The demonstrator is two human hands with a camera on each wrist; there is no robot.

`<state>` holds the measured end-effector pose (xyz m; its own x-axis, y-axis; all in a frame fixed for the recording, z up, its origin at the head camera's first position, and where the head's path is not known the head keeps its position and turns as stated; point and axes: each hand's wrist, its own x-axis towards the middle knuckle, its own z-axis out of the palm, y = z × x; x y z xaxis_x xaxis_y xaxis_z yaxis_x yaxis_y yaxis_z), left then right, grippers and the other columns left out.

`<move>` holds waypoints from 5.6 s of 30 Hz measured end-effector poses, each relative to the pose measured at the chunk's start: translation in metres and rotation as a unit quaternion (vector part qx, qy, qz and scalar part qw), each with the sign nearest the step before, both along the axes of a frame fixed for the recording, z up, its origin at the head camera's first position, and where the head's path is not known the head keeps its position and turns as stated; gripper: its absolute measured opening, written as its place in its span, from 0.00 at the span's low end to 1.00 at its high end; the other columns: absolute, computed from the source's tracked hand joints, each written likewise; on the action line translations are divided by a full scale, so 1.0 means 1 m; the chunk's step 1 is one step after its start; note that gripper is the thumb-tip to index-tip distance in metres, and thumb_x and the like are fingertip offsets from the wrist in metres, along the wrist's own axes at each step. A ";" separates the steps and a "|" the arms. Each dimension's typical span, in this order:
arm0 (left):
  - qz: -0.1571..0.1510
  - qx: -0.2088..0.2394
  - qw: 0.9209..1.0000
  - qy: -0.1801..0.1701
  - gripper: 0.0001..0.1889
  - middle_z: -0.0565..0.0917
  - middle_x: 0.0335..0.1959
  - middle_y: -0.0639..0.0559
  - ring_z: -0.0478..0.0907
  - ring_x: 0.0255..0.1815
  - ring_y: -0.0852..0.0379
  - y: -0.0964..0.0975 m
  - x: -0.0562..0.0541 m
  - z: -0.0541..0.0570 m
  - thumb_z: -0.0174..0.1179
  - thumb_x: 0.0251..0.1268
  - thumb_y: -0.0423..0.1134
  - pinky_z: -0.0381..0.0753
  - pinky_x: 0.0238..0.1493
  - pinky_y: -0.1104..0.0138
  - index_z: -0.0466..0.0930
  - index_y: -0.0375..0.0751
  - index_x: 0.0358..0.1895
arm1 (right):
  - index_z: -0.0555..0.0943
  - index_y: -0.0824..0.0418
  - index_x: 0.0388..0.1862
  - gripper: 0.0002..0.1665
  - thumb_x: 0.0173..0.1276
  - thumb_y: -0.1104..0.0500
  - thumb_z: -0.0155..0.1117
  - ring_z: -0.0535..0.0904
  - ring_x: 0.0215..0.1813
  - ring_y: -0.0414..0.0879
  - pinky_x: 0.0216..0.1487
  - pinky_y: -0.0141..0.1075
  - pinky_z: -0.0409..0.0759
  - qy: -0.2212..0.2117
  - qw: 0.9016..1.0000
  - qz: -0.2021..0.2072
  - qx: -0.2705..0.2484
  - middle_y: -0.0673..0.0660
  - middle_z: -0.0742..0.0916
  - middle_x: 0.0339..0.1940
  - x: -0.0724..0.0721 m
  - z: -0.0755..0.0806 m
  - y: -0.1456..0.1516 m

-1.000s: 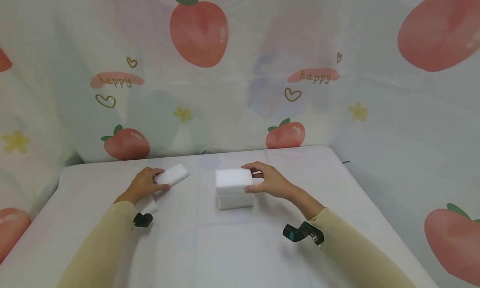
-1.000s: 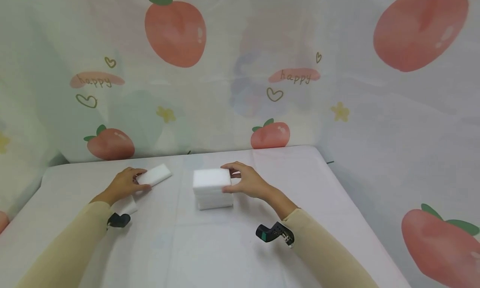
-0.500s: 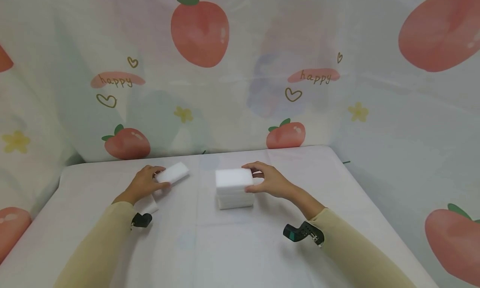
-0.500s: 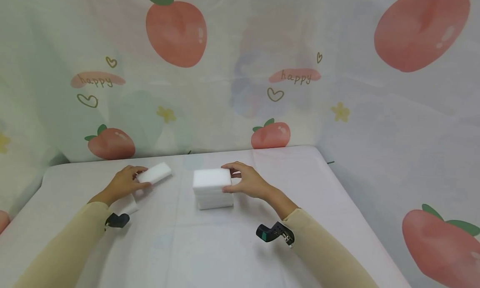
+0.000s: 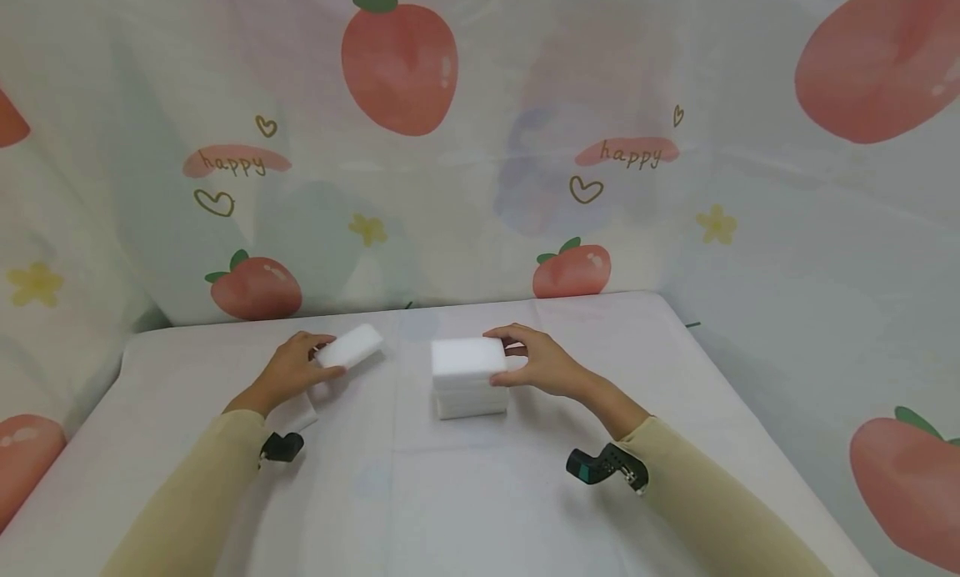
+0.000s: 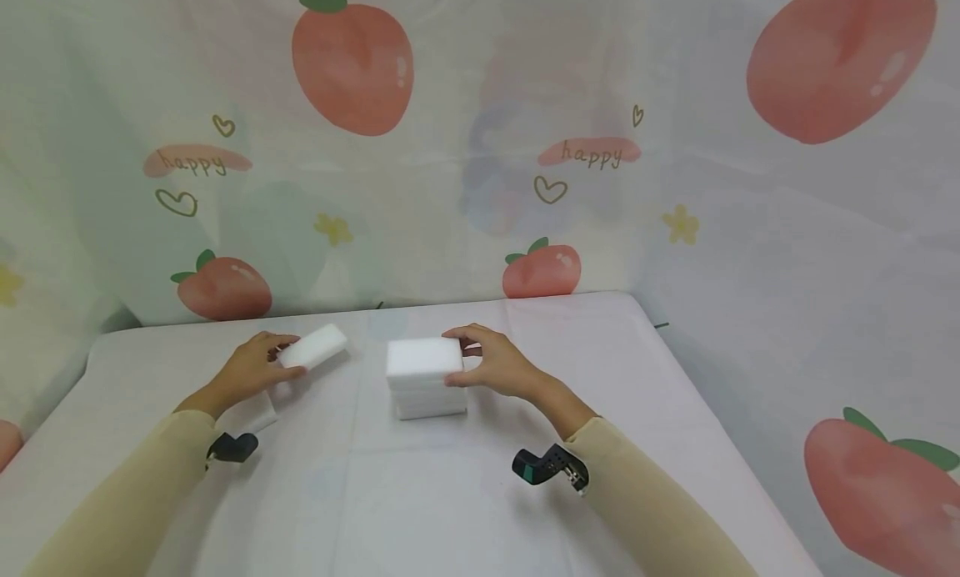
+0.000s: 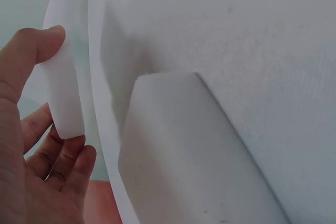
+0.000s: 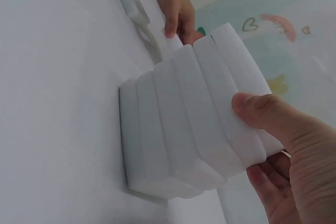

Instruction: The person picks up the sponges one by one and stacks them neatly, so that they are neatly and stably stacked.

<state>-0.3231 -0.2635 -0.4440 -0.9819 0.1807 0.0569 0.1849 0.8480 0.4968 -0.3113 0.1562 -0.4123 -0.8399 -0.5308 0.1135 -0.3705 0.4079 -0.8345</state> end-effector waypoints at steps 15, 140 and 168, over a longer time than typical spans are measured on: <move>-0.046 0.028 0.998 0.032 0.35 0.74 0.53 0.40 0.75 0.52 0.41 0.013 0.007 0.012 0.72 0.56 0.50 0.76 0.53 0.48 0.73 0.37 0.65 | 0.74 0.60 0.65 0.39 0.54 0.62 0.78 0.77 0.62 0.56 0.61 0.48 0.77 0.009 1.000 0.003 0.002 0.58 0.77 0.61 0.000 -0.001 -0.001; -0.244 0.023 0.968 0.056 0.33 0.74 0.54 0.53 0.72 0.54 0.55 0.147 0.017 0.072 0.73 0.54 0.46 0.76 0.55 0.58 0.75 0.46 0.66 | 0.70 0.62 0.67 0.41 0.55 0.60 0.79 0.75 0.64 0.56 0.59 0.44 0.79 -0.028 0.999 -0.001 -0.023 0.59 0.77 0.63 0.001 0.002 0.001; -0.230 0.029 0.972 0.039 0.33 0.73 0.56 0.52 0.72 0.54 0.54 0.148 0.016 0.067 0.72 0.55 0.46 0.76 0.52 0.61 0.75 0.47 0.66 | 0.70 0.64 0.68 0.42 0.55 0.60 0.78 0.73 0.65 0.58 0.67 0.54 0.70 0.006 1.000 -0.001 0.000 0.61 0.77 0.64 -0.001 0.010 0.001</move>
<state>-0.3068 -0.1154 -0.3770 -0.7896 0.5945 0.1517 0.5778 0.6374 0.5098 -0.3124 0.1572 -0.4025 -0.8395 -0.5291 0.1236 -0.3795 0.4082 -0.8303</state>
